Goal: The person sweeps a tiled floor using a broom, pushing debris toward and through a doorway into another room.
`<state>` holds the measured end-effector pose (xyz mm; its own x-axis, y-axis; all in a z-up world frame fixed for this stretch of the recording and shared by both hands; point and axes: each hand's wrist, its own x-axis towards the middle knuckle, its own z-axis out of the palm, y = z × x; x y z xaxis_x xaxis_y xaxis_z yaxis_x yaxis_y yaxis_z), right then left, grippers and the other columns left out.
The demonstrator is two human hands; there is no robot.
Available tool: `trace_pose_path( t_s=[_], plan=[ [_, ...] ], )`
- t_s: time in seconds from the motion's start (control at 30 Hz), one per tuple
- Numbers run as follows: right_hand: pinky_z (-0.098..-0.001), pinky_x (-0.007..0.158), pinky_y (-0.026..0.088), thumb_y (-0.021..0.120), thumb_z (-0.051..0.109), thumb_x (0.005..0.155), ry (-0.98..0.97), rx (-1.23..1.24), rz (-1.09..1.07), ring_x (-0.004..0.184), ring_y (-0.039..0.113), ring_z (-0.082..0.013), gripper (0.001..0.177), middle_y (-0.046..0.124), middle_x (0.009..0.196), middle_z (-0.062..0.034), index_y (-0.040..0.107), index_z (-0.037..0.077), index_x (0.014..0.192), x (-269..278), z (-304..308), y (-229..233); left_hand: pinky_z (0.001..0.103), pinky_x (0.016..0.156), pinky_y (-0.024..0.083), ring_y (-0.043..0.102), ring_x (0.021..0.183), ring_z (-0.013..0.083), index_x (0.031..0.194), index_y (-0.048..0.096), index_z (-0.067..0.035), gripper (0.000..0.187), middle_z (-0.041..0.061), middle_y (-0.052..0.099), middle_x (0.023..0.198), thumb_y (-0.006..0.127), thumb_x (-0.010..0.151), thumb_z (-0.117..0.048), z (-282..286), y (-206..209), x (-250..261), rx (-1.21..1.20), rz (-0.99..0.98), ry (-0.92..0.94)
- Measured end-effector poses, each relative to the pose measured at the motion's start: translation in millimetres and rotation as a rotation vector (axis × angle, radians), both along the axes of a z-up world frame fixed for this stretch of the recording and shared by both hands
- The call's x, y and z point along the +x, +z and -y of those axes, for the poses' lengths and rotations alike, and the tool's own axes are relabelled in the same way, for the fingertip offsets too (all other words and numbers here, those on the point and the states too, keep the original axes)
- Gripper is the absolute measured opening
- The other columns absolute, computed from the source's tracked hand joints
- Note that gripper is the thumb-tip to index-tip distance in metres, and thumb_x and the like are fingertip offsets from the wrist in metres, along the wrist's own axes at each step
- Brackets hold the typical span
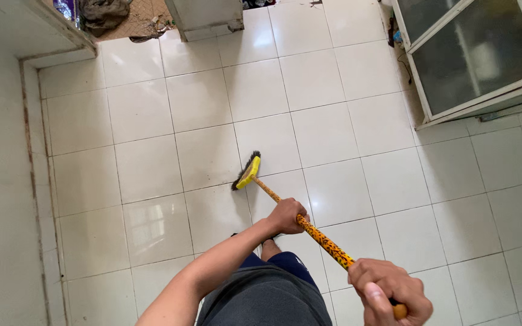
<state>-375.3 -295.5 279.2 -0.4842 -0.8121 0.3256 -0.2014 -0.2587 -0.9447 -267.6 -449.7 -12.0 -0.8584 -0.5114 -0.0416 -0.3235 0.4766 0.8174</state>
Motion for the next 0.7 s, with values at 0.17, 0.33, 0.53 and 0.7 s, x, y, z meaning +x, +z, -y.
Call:
trace_pose_path(
  t_s=[0.17, 0.33, 0.53, 0.7],
  plan=[
    [-0.034, 0.038, 0.046, 0.051, 0.001, 0.079, -0.008, 0.113, -0.065, 0.035, 0.043, -0.011, 0.029, 0.044, 0.044, -0.0036, 0.035, 0.01, 0.056, -33, -13, 12, 0.047, 0.064, 0.052, 0.064, 0.066, 0.0369, 0.068, 0.073, -0.008, 0.017, 0.014, 0.064, 0.061, 0.071, 0.077, -0.022, -27, 17, -43, 0.07, -0.06, -0.093],
    [-0.0326, 0.037, 0.041, 0.054, -0.001, 0.08, -0.031, 0.088, -0.061, 0.034, 0.043, -0.0119, 0.029, 0.045, 0.044, -0.0046, 0.04, 0.009, 0.056, -23, 2, 12, 0.046, 0.062, 0.052, 0.065, 0.063, 0.0357, 0.075, 0.074, -0.007, 0.012, 0.014, 0.065, 0.063, 0.071, 0.073, -0.018, -29, 16, -53, 0.192, -0.041, -0.165],
    [-0.0311, 0.037, 0.04, 0.054, -0.003, 0.081, 0.005, 0.044, 0.015, 0.035, 0.041, -0.0101, 0.036, 0.04, 0.042, -0.0011, 0.037, 0.01, 0.053, -27, 21, -16, 0.049, 0.061, 0.049, 0.062, 0.063, 0.04, 0.061, 0.065, -0.003, 0.025, 0.019, 0.061, 0.061, 0.071, 0.08, -0.017, -3, -11, -34, 0.076, -0.009, -0.042],
    [-0.0333, 0.043, 0.044, 0.053, -0.01, 0.081, 0.265, -0.094, 0.128, 0.042, 0.045, -0.0137, 0.033, 0.042, 0.048, -0.0035, 0.036, 0.007, 0.059, -18, 43, -47, 0.05, 0.061, 0.049, 0.062, 0.062, 0.0407, 0.057, 0.062, -0.004, 0.028, 0.019, 0.06, 0.059, 0.071, 0.079, -0.019, 30, -41, 0, 0.019, 0.002, 0.067]
  ],
)
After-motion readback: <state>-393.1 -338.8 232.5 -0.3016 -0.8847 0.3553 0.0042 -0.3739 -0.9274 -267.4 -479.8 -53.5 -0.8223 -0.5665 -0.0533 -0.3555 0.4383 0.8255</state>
